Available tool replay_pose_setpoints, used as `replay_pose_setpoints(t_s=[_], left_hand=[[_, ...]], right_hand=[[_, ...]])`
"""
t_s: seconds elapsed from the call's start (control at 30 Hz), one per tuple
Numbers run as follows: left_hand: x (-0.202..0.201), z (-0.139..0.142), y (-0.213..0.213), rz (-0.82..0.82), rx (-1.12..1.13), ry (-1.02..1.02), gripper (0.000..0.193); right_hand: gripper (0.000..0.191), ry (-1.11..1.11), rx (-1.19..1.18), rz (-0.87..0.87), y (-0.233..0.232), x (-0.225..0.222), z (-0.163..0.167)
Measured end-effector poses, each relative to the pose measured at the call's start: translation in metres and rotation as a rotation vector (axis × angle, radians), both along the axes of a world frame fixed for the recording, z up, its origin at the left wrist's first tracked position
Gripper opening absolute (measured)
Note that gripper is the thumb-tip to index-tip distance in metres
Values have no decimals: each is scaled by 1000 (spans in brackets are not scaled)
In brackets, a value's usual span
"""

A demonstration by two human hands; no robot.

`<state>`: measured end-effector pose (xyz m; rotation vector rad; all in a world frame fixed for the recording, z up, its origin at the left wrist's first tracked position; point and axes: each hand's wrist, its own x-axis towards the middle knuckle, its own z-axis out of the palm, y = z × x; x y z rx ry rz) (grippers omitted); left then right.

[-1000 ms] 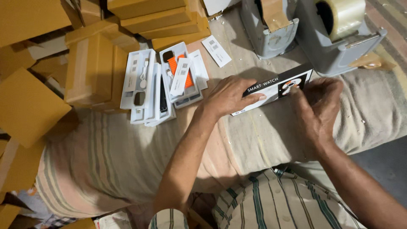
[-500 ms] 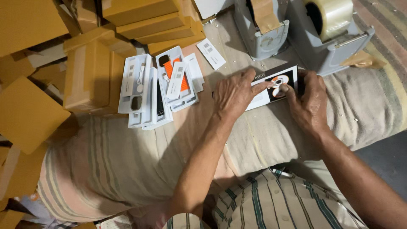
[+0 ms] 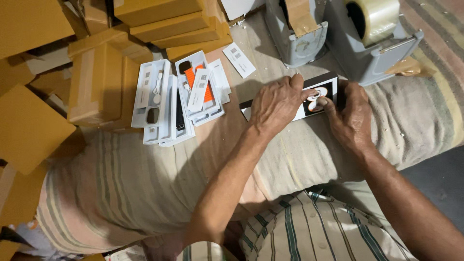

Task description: The person packs a smartwatch retail box for shipping: they fold a paper insert into the watch box, close the lid, place the box into a yellow mailer with foam padding, add a foam sheet on top, close the mailer, and seal it with tape from a desktop tape dispenser. They set the finished parcel aside with other packed boxes.

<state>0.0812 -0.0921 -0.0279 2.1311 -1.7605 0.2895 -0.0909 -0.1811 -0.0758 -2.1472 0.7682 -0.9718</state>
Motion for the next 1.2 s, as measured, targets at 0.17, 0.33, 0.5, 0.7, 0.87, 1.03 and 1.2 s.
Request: replay_pose_setpoints(t_s=[0.17, 0.33, 0.5, 0.7, 0.87, 1.03, 1.2], left_hand=[[5, 13, 9, -15, 118, 99, 46], [-1, 13, 15, -60, 46, 47, 42], [-2, 14, 23, -82, 8, 65, 40], [13, 11, 39, -73, -9, 153, 35], [31, 14, 64, -6, 142, 116, 36], [12, 19, 45, -125, 97, 95, 35], [-8, 26, -7, -172, 300, 159, 52]], right_hand=[[42, 11, 105, 10, 0, -1, 1], [45, 75, 12, 39, -3, -3, 1], [44, 87, 3, 90, -4, -5, 1], [44, 112, -7, 81, -3, -4, 3], [42, 159, 36, 73, -6, -4, 5], [38, 97, 122, 103, -7, -6, 1], [31, 83, -2, 140, -12, -12, -4]])
